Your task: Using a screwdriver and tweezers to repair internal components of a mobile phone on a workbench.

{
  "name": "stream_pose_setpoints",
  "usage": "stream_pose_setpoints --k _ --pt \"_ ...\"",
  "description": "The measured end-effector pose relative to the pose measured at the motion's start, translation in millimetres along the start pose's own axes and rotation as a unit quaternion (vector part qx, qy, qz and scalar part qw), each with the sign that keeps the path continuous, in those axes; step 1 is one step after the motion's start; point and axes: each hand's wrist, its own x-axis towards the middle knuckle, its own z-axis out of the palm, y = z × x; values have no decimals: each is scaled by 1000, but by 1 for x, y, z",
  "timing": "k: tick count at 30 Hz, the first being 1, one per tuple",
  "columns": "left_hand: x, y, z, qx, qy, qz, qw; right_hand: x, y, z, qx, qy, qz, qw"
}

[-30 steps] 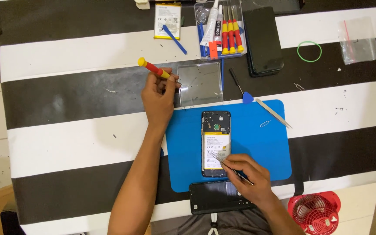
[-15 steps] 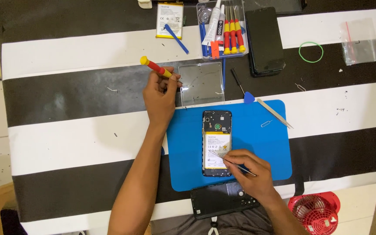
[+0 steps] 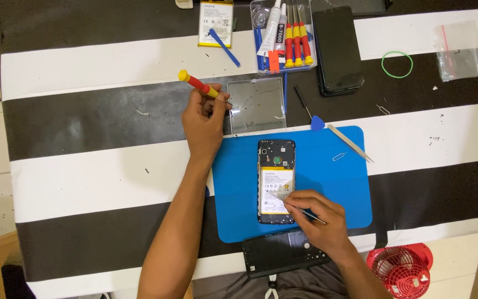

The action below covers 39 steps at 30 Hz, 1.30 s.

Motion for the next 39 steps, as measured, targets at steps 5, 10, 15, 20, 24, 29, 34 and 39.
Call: stream_pose_setpoints --k 5,10,15,20,24,29,34,39 --pt "0 0 0 -1 -1 3 1000 -2 0 1 -1 7 0 1000" --pt "0 0 0 -5 0 6 1000 -1 -1 2 -5 24 -7 1000" --pt "0 0 0 -1 -1 4 1000 -1 -4 1 -10 25 -3 1000" --pt "0 0 0 5 -1 -5 1000 0 -6 -1 -1 61 -8 998" --pt "0 -1 0 5 -3 -3 1000 4 -7 -8 -5 98 -16 995" --pt "0 1 -1 11 -1 -3 1000 15 2 -15 -121 140 -76 980" --pt "1 0 0 20 1 0 1000 18 10 -15 -168 126 -118 971" --pt "-1 -11 4 -4 22 55 998 32 -6 -4 -159 178 -106 965"
